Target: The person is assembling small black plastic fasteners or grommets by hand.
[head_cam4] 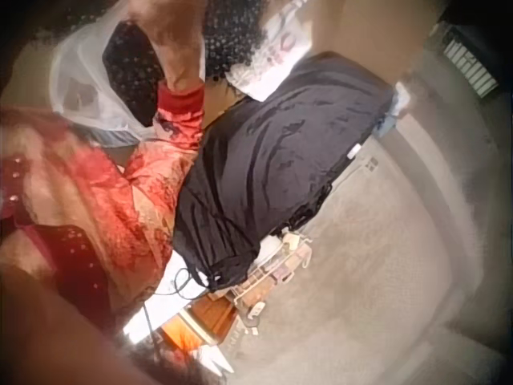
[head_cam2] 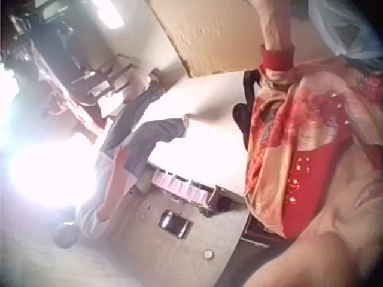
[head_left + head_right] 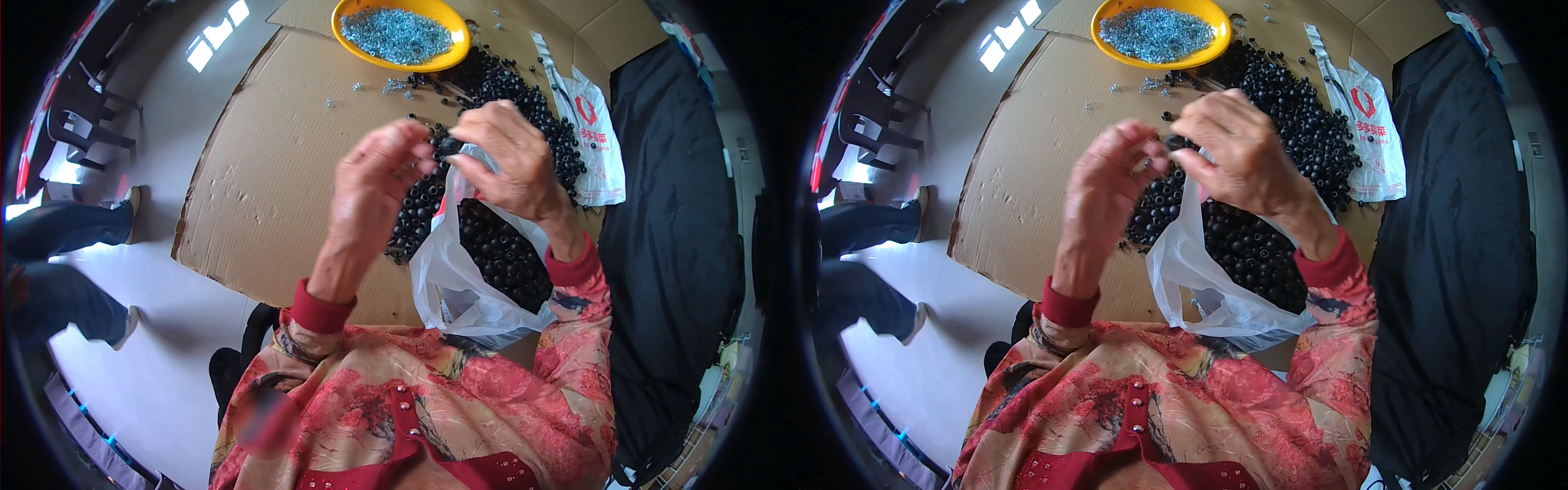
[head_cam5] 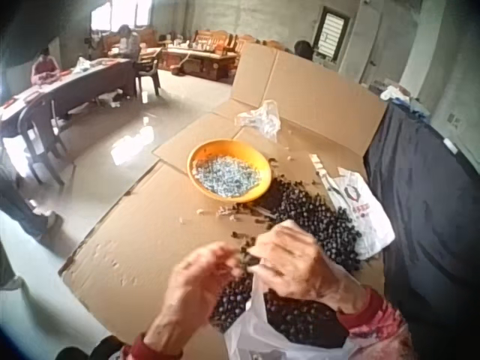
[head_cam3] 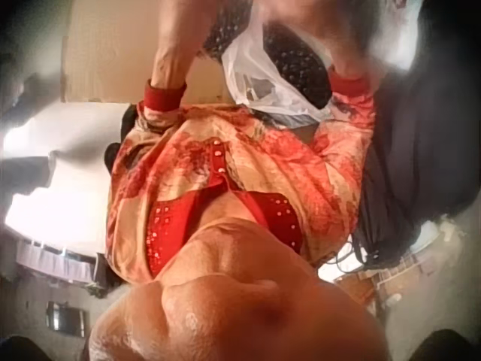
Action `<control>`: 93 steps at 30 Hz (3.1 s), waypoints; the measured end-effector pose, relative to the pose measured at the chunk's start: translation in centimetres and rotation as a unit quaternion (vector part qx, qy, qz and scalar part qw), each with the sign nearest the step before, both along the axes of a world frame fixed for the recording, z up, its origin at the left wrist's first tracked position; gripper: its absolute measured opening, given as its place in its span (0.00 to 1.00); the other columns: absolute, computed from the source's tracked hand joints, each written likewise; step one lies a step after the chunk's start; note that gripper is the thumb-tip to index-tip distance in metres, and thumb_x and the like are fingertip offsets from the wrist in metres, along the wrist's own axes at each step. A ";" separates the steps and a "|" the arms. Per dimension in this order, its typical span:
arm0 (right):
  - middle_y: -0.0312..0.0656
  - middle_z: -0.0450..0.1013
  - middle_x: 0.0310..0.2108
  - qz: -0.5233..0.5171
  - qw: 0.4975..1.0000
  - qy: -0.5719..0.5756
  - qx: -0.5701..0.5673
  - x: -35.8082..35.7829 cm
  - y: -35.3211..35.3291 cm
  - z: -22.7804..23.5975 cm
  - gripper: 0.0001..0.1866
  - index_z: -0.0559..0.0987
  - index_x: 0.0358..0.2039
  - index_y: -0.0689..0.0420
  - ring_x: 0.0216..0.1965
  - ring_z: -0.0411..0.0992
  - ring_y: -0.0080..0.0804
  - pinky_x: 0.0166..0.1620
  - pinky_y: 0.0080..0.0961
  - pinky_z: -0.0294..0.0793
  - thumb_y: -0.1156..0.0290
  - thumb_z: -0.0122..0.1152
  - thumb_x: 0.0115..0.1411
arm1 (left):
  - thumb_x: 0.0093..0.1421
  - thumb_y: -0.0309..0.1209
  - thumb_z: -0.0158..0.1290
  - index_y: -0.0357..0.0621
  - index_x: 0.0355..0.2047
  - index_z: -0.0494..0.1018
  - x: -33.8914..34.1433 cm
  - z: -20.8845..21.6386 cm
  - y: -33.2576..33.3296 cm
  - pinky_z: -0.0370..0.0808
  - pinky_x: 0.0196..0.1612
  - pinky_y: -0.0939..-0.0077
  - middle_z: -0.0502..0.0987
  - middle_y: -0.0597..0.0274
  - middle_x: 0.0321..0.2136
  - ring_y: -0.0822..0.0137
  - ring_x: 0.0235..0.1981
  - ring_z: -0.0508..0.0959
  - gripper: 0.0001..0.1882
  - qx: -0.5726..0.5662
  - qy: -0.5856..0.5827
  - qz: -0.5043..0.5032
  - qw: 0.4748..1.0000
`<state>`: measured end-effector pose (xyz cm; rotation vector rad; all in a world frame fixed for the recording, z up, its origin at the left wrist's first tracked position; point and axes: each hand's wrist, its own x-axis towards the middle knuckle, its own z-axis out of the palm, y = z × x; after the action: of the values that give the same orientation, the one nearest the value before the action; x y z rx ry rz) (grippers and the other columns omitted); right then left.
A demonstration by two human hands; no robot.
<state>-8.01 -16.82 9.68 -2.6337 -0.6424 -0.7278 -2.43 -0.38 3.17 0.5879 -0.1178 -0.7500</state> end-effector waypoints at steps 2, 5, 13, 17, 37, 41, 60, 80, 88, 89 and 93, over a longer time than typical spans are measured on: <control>0.43 0.69 0.26 -0.010 0.999 0.045 -0.023 -1.4 -0.9 0.9 0.12 0.72 0.26 0.61 0.30 0.68 0.39 0.35 0.32 0.67 0.75 0.64 0.40 | 0.59 0.35 0.48 0.40 0.39 0.69 2.2 -1.2 1.7 0.70 0.44 0.70 0.72 0.60 0.35 0.68 0.36 0.72 0.12 0.020 0.003 0.071 0.997; 0.43 0.69 0.26 -0.017 0.985 0.166 -0.040 -4.3 -2.1 1.0 0.12 0.72 0.26 0.60 0.29 0.68 0.37 0.34 0.31 0.64 0.73 0.64 0.40 | 0.58 0.34 0.49 0.41 0.39 0.69 3.9 -2.3 3.1 0.70 0.45 0.70 0.72 0.61 0.34 0.69 0.36 0.72 0.12 0.042 0.019 0.104 0.993; 0.43 0.72 0.28 -0.065 0.986 0.156 -0.012 -0.2 -4.3 -0.6 0.10 0.75 0.30 0.61 0.30 0.70 0.38 0.34 0.30 0.68 0.75 0.63 0.44 | 0.58 0.32 0.49 0.40 0.40 0.70 4.0 -3.6 2.9 0.71 0.45 0.70 0.75 0.62 0.33 0.70 0.36 0.73 0.12 0.055 0.026 0.098 0.993; 0.44 0.72 0.26 -0.027 0.976 0.215 0.013 6.1 -5.4 -6.9 0.10 0.75 0.32 0.60 0.27 0.71 0.41 0.32 0.31 0.70 0.76 0.58 0.46 | 0.58 0.31 0.49 0.40 0.39 0.70 3.5 -3.9 1.7 0.71 0.42 0.72 0.75 0.62 0.32 0.71 0.35 0.73 0.11 0.064 0.054 0.072 0.994; 0.39 0.73 0.31 0.072 0.962 0.164 0.204 5.1 0.0 -3.9 0.07 0.76 0.31 0.60 0.36 0.71 0.32 0.43 0.27 0.69 0.73 0.60 0.50 | 0.62 0.33 0.45 0.38 0.38 0.68 1.8 -3.5 -0.8 0.75 0.39 0.71 0.73 0.63 0.29 0.71 0.31 0.74 0.10 -0.105 0.141 -0.083 0.981; 0.38 0.71 0.32 0.074 0.965 0.159 0.197 3.5 0.2 -3.6 0.07 0.75 0.31 0.60 0.36 0.71 0.32 0.41 0.26 0.70 0.74 0.60 0.50 | 0.61 0.33 0.46 0.38 0.38 0.68 1.0 -3.9 -0.9 0.74 0.40 0.70 0.74 0.64 0.29 0.71 0.31 0.74 0.11 -0.110 0.095 -0.096 0.985; 0.50 0.74 0.26 -0.193 0.952 0.234 0.049 11.4 -5.8 -14.0 0.07 0.76 0.24 0.62 0.31 0.74 0.44 0.36 0.35 0.71 0.71 0.56 0.48 | 0.59 0.28 0.48 0.36 0.39 0.70 3.4 -5.8 0.4 0.74 0.38 0.73 0.74 0.61 0.29 0.71 0.30 0.73 0.10 -0.023 0.076 0.002 0.997; 0.45 0.74 0.26 -0.127 0.964 0.219 0.083 11.4 -5.7 -13.3 0.06 0.76 0.28 0.62 0.28 0.74 0.35 0.33 0.27 0.72 0.77 0.55 0.48 | 0.58 0.29 0.50 0.37 0.36 0.71 4.5 -6.9 1.3 0.73 0.35 0.77 0.75 0.61 0.28 0.73 0.27 0.73 0.08 0.051 0.077 0.062 0.994; 0.45 0.72 0.23 -0.077 0.978 0.193 0.028 11.2 -4.5 -12.9 0.06 0.76 0.28 0.61 0.26 0.72 0.38 0.33 0.29 0.72 0.76 0.56 0.47 | 0.58 0.29 0.50 0.37 0.37 0.71 4.4 -6.8 1.4 0.73 0.34 0.77 0.75 0.61 0.28 0.73 0.27 0.73 0.09 0.054 0.078 0.059 0.994; 0.45 0.72 0.23 -0.077 0.978 0.194 0.028 11.2 -4.6 -13.1 0.06 0.76 0.28 0.61 0.26 0.72 0.38 0.33 0.29 0.72 0.76 0.56 0.47 | 0.58 0.29 0.50 0.37 0.37 0.71 4.3 -6.7 1.3 0.73 0.34 0.77 0.75 0.61 0.28 0.73 0.27 0.73 0.09 0.054 0.078 0.059 0.994; 0.44 0.71 0.22 -0.052 0.981 0.187 0.007 11.1 -4.6 -13.2 0.07 0.76 0.28 0.62 0.25 0.72 0.38 0.32 0.29 0.71 0.76 0.57 0.47 | 0.59 0.28 0.49 0.36 0.38 0.70 4.3 -6.7 1.2 0.74 0.35 0.76 0.74 0.60 0.29 0.72 0.28 0.74 0.09 0.026 0.077 0.052 0.995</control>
<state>3.12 -21.47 -3.50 -2.7020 -0.3936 -0.2454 1.83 0.87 -3.54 0.5785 0.0744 -0.6965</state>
